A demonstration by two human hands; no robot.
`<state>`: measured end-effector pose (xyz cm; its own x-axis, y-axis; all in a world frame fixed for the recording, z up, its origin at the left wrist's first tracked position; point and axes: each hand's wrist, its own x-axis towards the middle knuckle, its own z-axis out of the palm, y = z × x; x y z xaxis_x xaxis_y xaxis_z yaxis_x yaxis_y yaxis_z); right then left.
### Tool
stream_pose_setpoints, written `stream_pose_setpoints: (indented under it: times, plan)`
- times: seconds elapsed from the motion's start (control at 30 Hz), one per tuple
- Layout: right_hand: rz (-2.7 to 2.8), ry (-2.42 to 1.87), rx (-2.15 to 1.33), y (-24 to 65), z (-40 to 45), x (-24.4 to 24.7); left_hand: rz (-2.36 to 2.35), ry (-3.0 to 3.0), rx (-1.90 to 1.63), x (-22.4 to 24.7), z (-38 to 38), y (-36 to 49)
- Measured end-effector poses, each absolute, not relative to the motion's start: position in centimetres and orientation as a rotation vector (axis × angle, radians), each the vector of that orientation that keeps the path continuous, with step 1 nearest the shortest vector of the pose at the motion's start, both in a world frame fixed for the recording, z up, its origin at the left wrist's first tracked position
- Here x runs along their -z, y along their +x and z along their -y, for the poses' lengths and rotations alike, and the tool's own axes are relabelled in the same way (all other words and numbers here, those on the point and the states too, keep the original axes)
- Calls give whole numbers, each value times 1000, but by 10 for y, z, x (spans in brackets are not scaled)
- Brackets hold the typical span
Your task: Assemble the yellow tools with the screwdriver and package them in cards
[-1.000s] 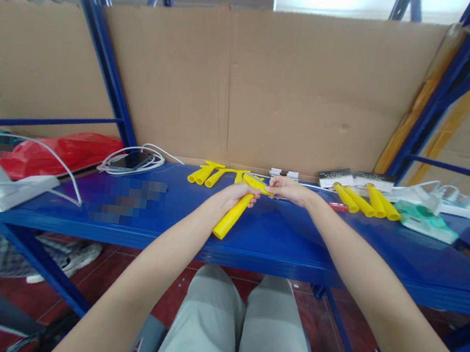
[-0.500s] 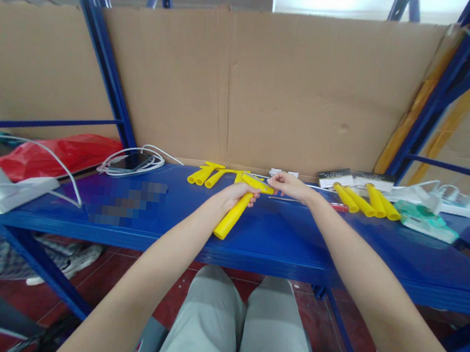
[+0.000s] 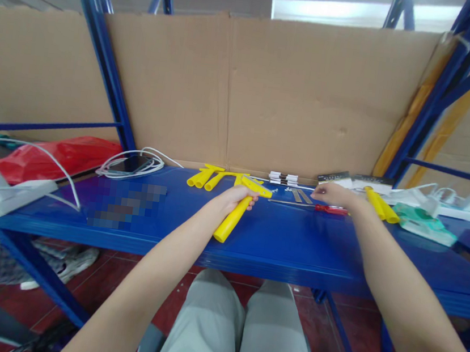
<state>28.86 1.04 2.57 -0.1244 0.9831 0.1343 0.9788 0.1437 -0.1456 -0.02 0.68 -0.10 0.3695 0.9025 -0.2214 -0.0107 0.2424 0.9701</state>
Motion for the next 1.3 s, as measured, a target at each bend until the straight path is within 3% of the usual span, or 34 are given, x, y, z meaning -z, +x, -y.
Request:
stream_pose_setpoints:
  times: [0.57, 1.3]
  plan:
    - [2223, -1932, -174, 318, -25, 8, -1080, 1180, -868, -7, 5, 2]
    - [2170, -1824, -113, 307, -10, -9, -1275, 1194, -857, -3, -4, 0]
